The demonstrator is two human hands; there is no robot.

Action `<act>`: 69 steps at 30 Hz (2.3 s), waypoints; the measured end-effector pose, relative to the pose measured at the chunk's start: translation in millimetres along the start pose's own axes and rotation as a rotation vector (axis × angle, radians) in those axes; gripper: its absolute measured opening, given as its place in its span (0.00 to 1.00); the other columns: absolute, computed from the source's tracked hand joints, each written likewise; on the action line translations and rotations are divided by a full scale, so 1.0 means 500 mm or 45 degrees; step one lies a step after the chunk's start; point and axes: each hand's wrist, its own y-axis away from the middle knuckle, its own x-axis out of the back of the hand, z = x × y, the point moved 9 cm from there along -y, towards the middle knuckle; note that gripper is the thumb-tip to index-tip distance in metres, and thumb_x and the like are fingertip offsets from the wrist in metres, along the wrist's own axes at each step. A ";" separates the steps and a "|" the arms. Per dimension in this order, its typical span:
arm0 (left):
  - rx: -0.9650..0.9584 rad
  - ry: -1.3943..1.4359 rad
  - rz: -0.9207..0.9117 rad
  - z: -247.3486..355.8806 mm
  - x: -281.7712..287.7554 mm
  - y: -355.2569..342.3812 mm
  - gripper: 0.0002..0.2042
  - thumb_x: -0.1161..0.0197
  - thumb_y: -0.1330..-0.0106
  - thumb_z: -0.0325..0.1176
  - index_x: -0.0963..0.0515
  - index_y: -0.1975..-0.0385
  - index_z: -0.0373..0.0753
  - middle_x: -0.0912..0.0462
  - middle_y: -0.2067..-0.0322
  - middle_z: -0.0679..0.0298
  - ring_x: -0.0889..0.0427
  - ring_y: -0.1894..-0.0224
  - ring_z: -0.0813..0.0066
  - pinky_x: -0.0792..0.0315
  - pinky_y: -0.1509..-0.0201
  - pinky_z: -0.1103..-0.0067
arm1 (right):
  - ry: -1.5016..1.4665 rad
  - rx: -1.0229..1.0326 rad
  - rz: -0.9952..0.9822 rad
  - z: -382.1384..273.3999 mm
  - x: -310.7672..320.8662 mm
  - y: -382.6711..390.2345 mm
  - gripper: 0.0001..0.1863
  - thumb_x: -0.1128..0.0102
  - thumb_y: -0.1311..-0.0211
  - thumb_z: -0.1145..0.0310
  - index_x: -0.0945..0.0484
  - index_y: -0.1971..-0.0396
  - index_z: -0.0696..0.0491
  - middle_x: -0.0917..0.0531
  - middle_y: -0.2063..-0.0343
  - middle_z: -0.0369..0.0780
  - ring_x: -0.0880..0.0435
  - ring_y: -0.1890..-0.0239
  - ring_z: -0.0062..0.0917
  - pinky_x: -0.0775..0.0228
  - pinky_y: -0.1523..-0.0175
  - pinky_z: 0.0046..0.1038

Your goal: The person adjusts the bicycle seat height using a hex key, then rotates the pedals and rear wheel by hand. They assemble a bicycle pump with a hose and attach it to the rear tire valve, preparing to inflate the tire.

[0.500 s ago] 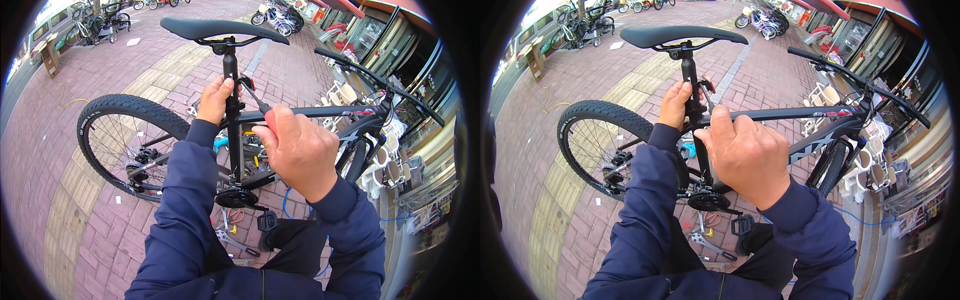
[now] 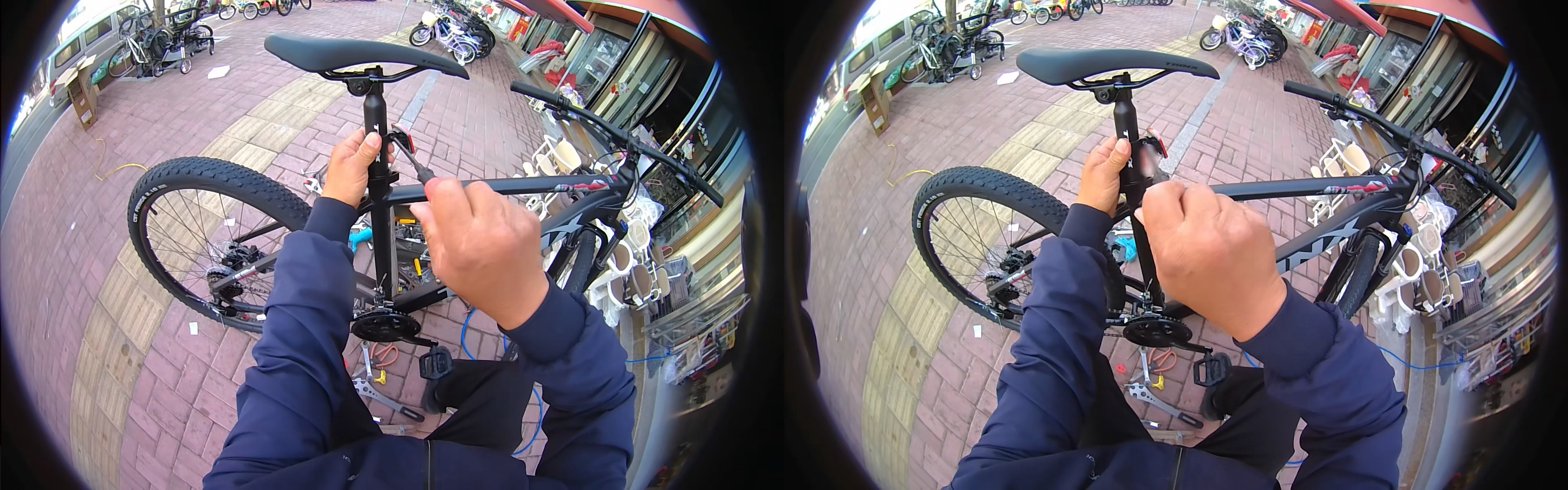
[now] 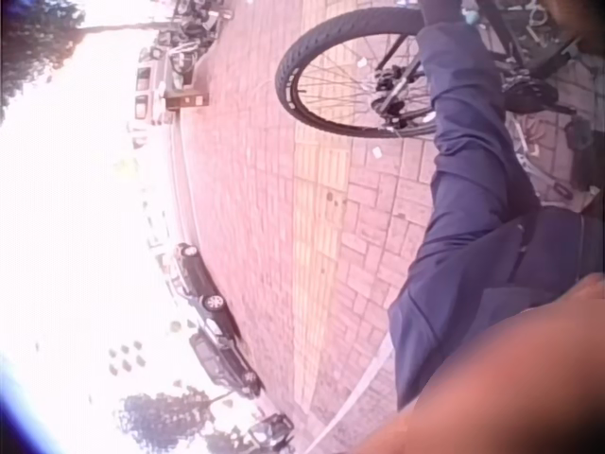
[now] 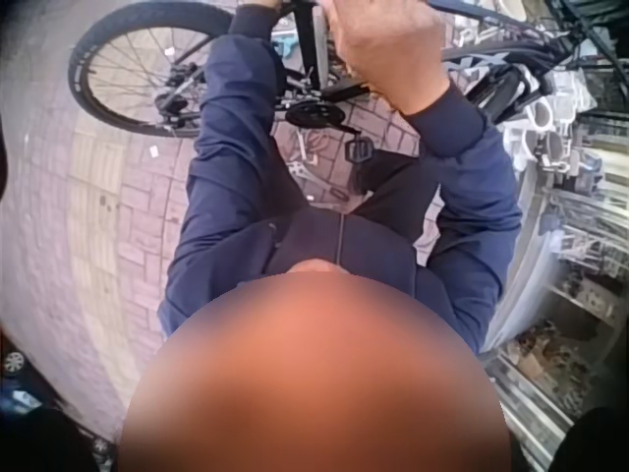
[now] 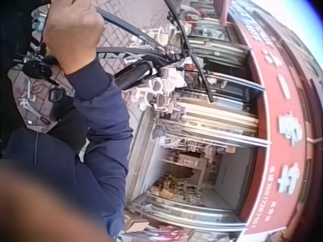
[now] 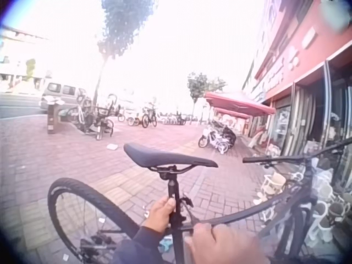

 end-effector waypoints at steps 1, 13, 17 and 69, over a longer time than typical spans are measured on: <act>-0.012 -0.009 0.016 0.000 0.001 0.001 0.20 0.37 0.26 0.51 0.20 0.55 0.36 0.17 0.66 0.66 0.19 0.65 0.82 0.21 0.59 0.81 | -0.027 -0.103 -0.050 0.015 -0.005 0.002 0.16 0.29 0.42 0.70 0.22 0.56 0.56 0.21 0.71 0.39 0.18 0.75 0.34 0.26 0.72 0.32; -0.007 -0.053 0.048 -0.005 0.007 0.000 0.18 0.39 0.24 0.49 0.20 0.54 0.38 0.16 0.64 0.68 0.19 0.62 0.81 0.24 0.55 0.80 | -0.317 -0.386 -0.115 0.045 -0.008 0.008 0.14 0.32 0.37 0.65 0.22 0.59 0.57 0.17 0.70 0.48 0.14 0.70 0.42 0.22 0.66 0.40; -0.017 -0.047 0.058 0.000 0.001 -0.003 0.16 0.39 0.23 0.47 0.20 0.55 0.38 0.16 0.65 0.67 0.19 0.63 0.81 0.25 0.57 0.80 | 0.041 -0.009 -0.123 0.001 -0.008 -0.009 0.19 0.33 0.37 0.69 0.25 0.49 0.59 0.17 0.68 0.49 0.14 0.66 0.46 0.22 0.61 0.43; 0.008 -0.075 0.097 -0.002 0.003 0.000 0.15 0.39 0.24 0.45 0.20 0.55 0.37 0.16 0.65 0.67 0.20 0.63 0.81 0.25 0.57 0.80 | 0.288 0.112 -0.354 0.036 -0.041 -0.010 0.16 0.36 0.35 0.59 0.17 0.57 0.57 0.14 0.73 0.48 0.13 0.66 0.47 0.22 0.59 0.45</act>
